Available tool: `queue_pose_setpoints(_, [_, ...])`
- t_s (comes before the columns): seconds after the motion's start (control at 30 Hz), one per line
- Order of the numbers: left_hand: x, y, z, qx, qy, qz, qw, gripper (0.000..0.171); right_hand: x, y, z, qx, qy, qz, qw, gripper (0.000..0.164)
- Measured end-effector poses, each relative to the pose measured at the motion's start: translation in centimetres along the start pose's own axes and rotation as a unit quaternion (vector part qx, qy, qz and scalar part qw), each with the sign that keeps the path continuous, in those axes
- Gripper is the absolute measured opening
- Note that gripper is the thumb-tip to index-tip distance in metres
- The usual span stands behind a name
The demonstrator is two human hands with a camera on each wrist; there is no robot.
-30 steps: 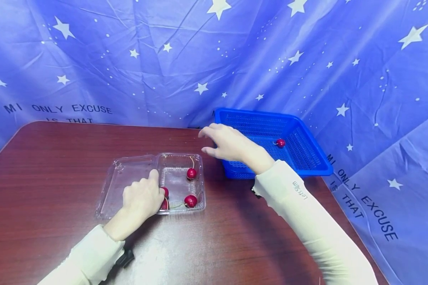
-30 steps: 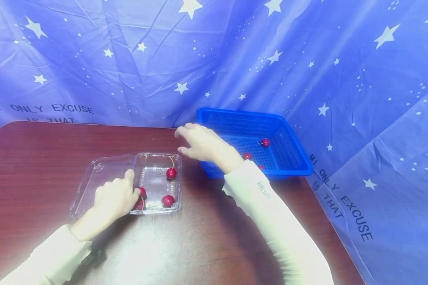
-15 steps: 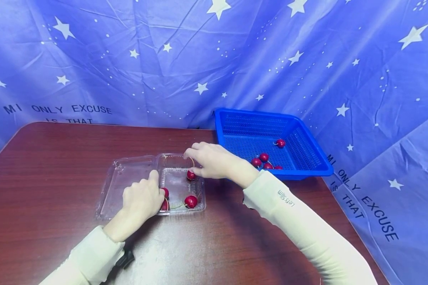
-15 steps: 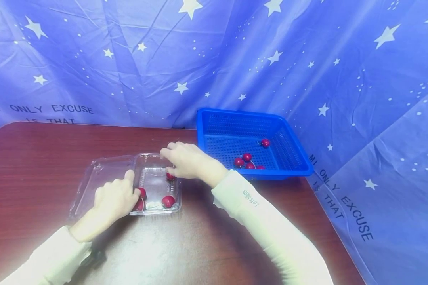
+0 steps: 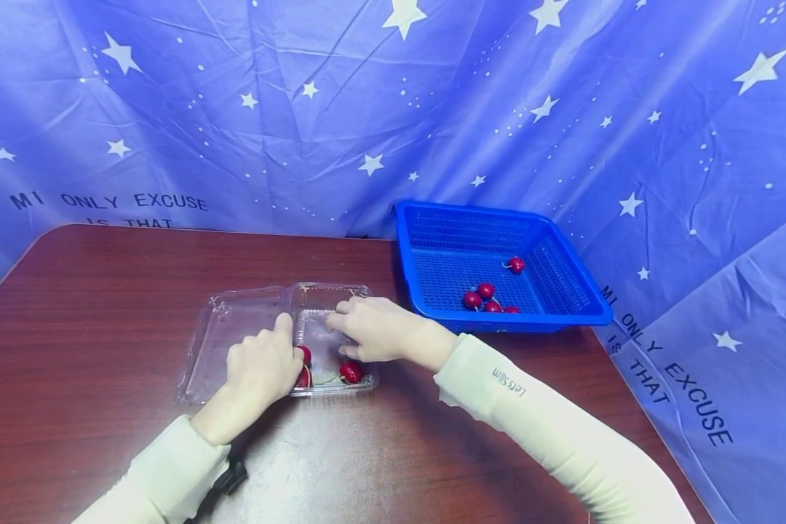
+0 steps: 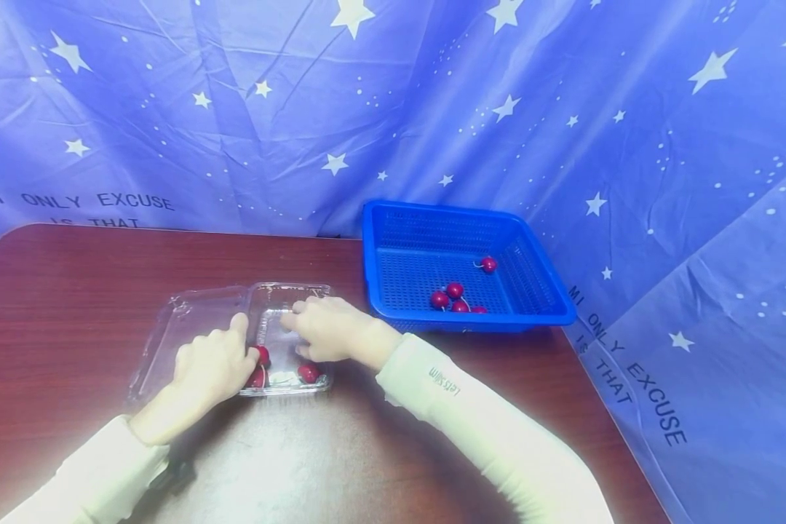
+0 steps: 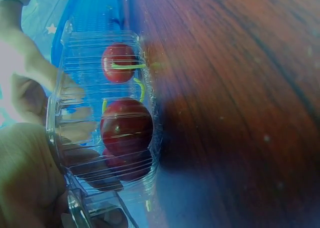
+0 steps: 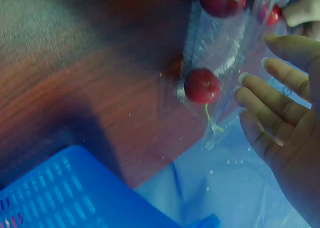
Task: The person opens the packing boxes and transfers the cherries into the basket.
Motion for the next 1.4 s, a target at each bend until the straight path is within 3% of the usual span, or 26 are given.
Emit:
queue_pose_setpoints(0.43, [0.0,-0.1,0.0,-0.003,0.001,0.001,1.0000,0.024,-1.3,1.5,0.2,-0.071,-0.027,-0.016,0.997,0.031])
queue_pose_setpoints(0.67, [0.1,0.0,0.0,-0.006,0.000,0.003,1.0000,0.024,-1.6,2.4,0.2,-0.087,-0.037,-0.015,0.995,0.027])
queue_pose_setpoints(1.03, [0.1,0.0,0.1,-0.005,-0.002,-0.001,1.0000,0.024,-1.9,2.6,0.3,-0.069,-0.049,-0.031,0.996,0.016])
queue_pose_setpoints(1.4, [0.1,0.0,0.0,-0.001,0.000,0.001,1.0000,0.024,-2.2,3.2,0.3,-0.023,-0.063,-0.035,0.997,0.016])
Point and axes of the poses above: each hand's wrist, its own z-axis towards the middle knuckle, its own y-axis out of the palm, x = y × z, the point moved 5 cm from there along z, towards the middle knuckle, and after that the axes turned 2 degrees about z, right-handed, at the moved point
